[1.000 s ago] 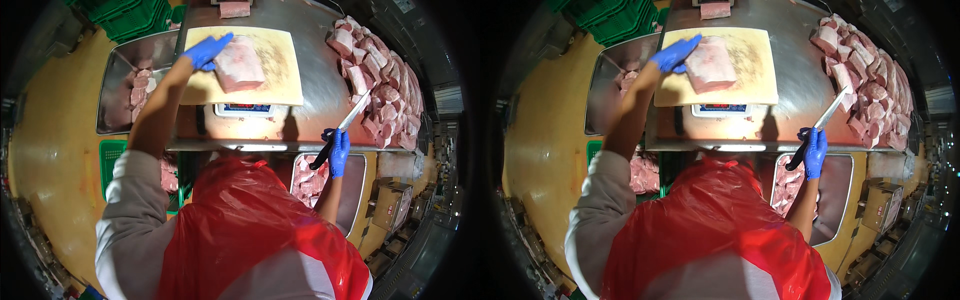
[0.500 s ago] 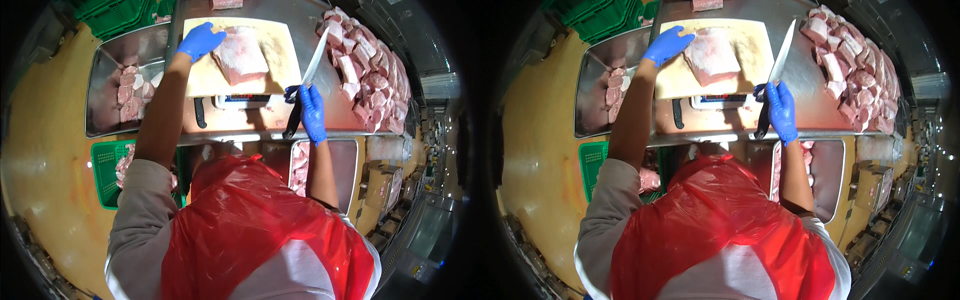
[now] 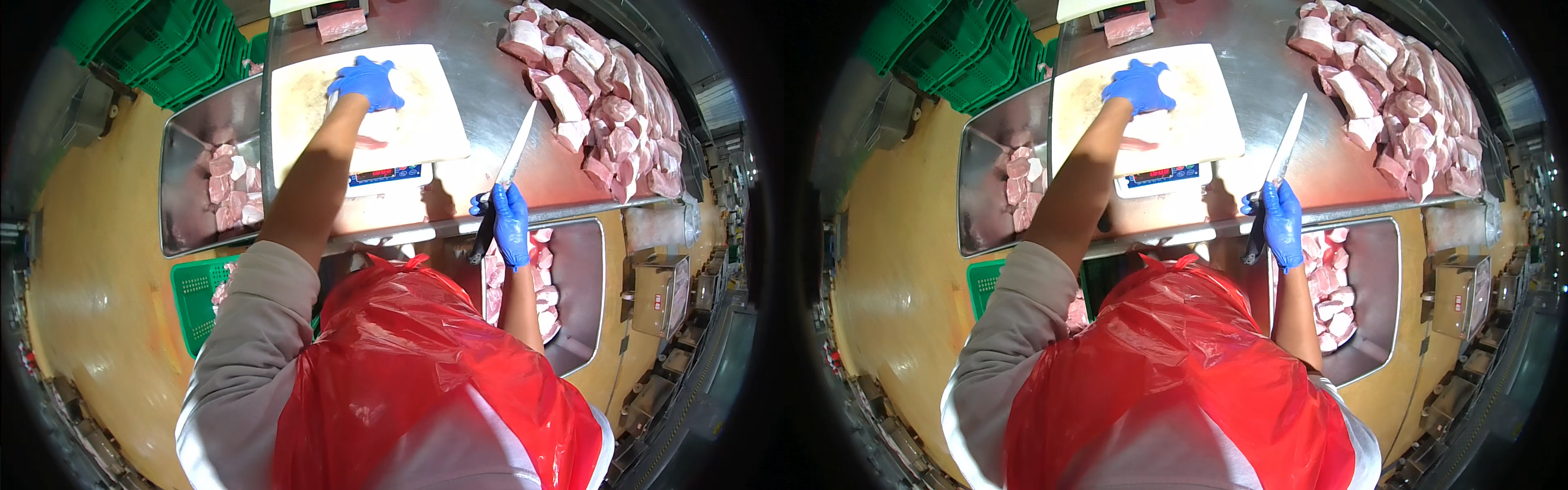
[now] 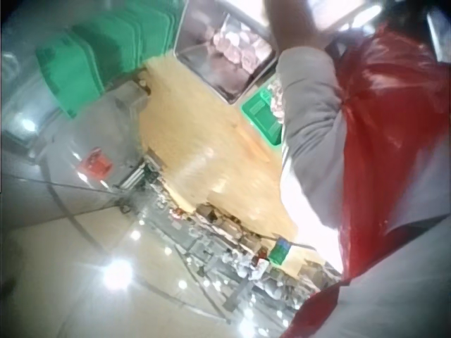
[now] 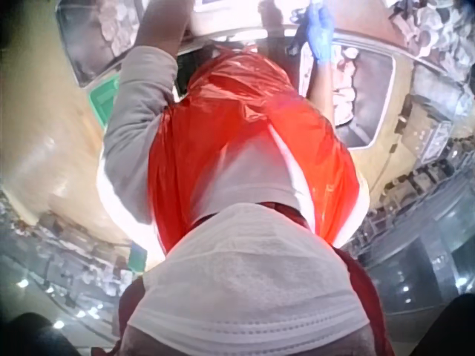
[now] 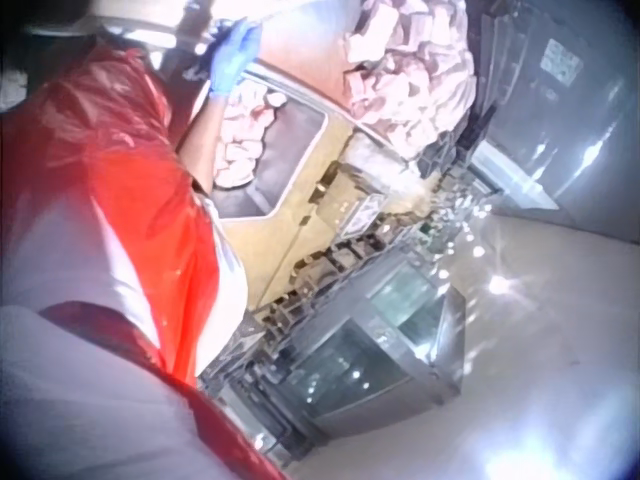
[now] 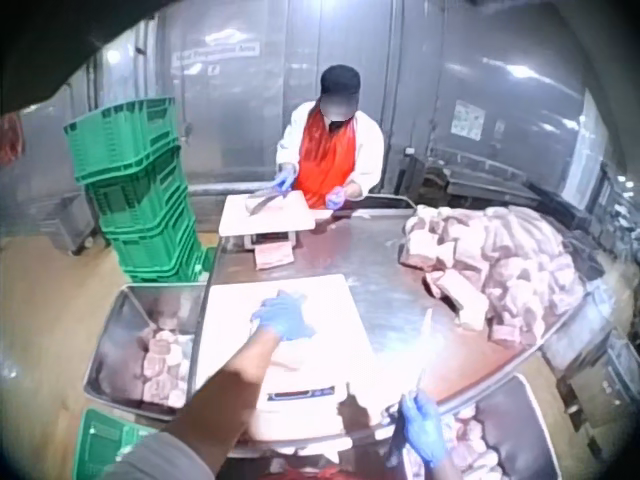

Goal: The person cuts large pieces of raw meat into smaller portions using a knife on a cutting board. The cut pieces are placed into a green basket and a metal tray. The person wears blue gloves and a red apron while working at a stainless steel table.

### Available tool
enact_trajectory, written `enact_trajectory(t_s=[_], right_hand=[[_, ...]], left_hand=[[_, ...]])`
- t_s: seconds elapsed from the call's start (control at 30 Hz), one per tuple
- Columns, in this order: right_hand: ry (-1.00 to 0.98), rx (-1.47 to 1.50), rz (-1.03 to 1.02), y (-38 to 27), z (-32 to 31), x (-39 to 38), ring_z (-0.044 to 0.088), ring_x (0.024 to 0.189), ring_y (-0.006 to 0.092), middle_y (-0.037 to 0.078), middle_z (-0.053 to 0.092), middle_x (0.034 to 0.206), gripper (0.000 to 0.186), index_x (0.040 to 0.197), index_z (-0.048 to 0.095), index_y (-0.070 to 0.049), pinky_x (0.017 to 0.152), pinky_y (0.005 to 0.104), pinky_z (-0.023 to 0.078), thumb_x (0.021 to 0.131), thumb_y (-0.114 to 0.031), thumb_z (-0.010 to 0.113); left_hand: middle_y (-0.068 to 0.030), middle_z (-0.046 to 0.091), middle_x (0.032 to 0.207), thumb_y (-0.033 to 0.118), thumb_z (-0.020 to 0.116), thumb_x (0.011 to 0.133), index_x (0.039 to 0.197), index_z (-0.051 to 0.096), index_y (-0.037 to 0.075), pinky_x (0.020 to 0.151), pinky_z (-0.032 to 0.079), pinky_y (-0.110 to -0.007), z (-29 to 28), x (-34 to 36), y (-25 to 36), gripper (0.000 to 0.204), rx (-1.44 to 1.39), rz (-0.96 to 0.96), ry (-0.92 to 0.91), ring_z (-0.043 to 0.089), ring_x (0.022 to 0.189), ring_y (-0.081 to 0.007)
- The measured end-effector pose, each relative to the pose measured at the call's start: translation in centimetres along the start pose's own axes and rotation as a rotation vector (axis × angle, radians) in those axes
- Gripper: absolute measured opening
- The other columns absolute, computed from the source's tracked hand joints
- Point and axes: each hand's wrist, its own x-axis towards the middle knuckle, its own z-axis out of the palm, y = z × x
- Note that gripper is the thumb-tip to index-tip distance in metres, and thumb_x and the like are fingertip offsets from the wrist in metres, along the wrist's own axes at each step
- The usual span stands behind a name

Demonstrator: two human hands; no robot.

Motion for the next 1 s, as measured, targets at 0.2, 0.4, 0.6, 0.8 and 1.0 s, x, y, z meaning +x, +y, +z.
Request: enact_trajectory(t_s=[0.2, 0.4, 0.6, 0.8, 1.0], right_hand=[[-0.032, -0.032, -0.009, -0.6, -1.9, 0.9, 0.068, 0.077, 0.0179, 0.010, 0.066, 0.085, 0.023, 0.104, 0.054, -0.001, 0.072, 0.0318, 0.058, 0.107, -0.024, 0.050], [0.028, -0.040, 0.067, 0.8, -4.3, 1.4, 0.065, 0.066, 0.0161, 0.010, 0.065, 0.080, 0.021, 0.100, 0.052, -0.004, 0.064, 0.0302, 0.057, 0.108, -0.023, 0.048], [-0.088, -0.295, 0.081, -1.7, 0.8, 2.7, 0.056, 0.052, 0.0110, 0.006, 0.062, 0.072, 0.023, 0.096, 0.054, -0.005, 0.048, 0.0262, 0.049, 0.108, -0.023, 0.047], [-0.331, -0.860, -0.469, -0.5, 5.8, 3.5, 0.064, 0.073, 0.0452, 0.027, 0.063, 0.079, 0.014, 0.102, 0.052, 0.000, 0.061, 0.0484, 0.049, 0.102, -0.013, 0.054], [-0.488, -1.131, -0.666, -2.3, 12.9, 6.2, 0.065, 0.076, 0.0455, 0.026, 0.064, 0.081, 0.015, 0.104, 0.051, -0.002, 0.063, 0.0523, 0.051, 0.099, -0.016, 0.056]], left_hand=[[-0.0126, 0.054, 0.144, 0.036, 0.072, 0.083, 0.106, 0.075, 0.014, 0.110, 0.033, -0.052, 2.7, -0.9, -2.9, 0.032, -0.341, 0.822, 0.121, 0.049, 0.133, -0.0324], [-0.0292, 0.044, 0.140, 0.028, 0.076, 0.077, 0.130, 0.061, 0.013, 0.099, 0.030, -0.075, 10.3, -10.1, -0.6, 0.057, -0.278, 0.207, 0.742, 0.040, 0.131, -0.0521], [-0.0316, 0.037, 0.146, 0.019, 0.078, 0.073, 0.135, 0.055, 0.012, 0.113, 0.030, -0.063, 9.8, -8.5, -6.2, 0.067, -0.338, 0.600, 0.722, 0.033, 0.137, -0.0532], [-0.0178, 0.058, 0.117, 0.003, 0.075, 0.076, 0.112, 0.064, 0.008, 0.093, 0.050, -0.043, 12.4, -12.7, -6.4, 0.038, -0.712, 0.415, 0.851, 0.060, 0.108, -0.0331], [-0.0112, 0.066, 0.089, -0.002, 0.076, 0.075, 0.089, 0.068, 0.003, 0.061, 0.055, -0.033, 14.8, -12.9, -3.6, 0.017, -0.755, 0.216, 1.157, 0.065, 0.067, -0.0218]])
